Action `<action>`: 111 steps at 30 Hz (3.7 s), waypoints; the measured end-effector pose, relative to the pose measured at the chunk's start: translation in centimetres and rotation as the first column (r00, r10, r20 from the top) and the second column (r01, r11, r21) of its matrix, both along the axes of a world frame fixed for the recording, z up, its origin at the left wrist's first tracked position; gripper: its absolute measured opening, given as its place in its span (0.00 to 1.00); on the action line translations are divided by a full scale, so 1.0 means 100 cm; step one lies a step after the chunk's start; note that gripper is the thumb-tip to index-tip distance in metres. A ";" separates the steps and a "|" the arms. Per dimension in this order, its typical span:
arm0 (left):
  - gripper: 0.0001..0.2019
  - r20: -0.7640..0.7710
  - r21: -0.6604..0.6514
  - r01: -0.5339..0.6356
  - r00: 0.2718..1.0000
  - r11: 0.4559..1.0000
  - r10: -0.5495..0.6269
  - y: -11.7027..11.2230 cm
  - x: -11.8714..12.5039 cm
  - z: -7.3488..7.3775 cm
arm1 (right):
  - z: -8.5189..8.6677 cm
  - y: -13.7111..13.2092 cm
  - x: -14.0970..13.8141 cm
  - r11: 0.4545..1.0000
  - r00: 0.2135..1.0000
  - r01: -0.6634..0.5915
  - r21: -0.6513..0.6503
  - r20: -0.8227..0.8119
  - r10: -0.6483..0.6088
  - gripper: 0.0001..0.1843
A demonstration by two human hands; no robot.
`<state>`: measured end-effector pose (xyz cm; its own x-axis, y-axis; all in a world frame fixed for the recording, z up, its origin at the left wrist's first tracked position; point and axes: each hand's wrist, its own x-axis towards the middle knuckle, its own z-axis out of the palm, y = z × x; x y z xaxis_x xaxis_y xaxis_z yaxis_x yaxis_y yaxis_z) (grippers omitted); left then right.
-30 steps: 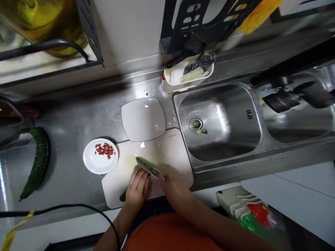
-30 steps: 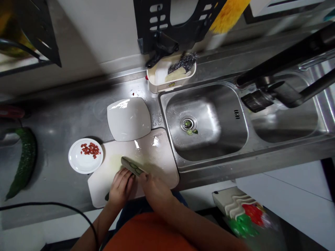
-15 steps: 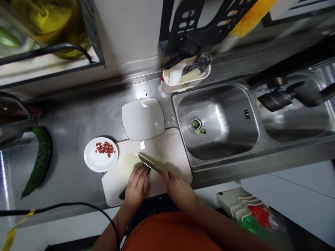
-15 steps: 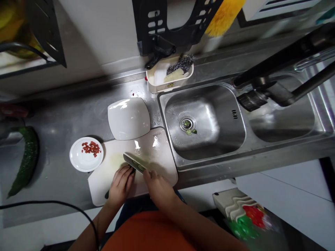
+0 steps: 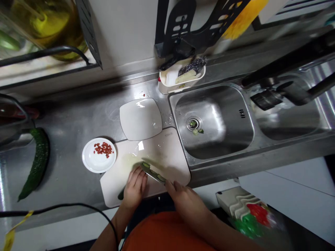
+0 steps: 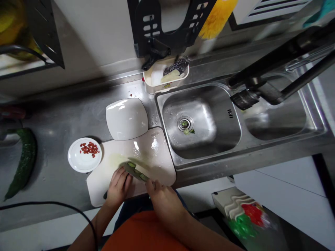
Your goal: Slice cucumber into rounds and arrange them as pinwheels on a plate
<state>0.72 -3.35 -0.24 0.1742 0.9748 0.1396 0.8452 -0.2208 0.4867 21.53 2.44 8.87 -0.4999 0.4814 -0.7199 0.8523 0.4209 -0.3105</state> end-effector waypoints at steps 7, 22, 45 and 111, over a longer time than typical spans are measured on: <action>0.12 0.003 0.000 -0.001 1.000 1.000 0.001 -0.001 0.000 -0.002 | 0.002 0.000 0.002 1.000 1.000 -0.012 0.023 -0.003 0.012 0.22; 0.13 0.007 0.002 -0.007 1.000 1.000 0.007 0.000 0.000 -0.002 | 0.003 0.005 0.002 1.000 1.000 -0.026 -0.001 -0.004 0.026 0.23; 0.12 -0.001 -0.020 0.022 1.000 1.000 -0.022 0.000 -0.002 -0.002 | 0.008 0.023 -0.009 0.995 1.000 -0.012 -0.102 -0.010 0.011 0.20; 0.16 0.075 -0.057 -0.005 0.997 0.998 0.010 0.002 0.001 0.005 | -0.004 0.003 -0.005 0.996 0.996 0.080 0.038 -0.033 -0.079 0.21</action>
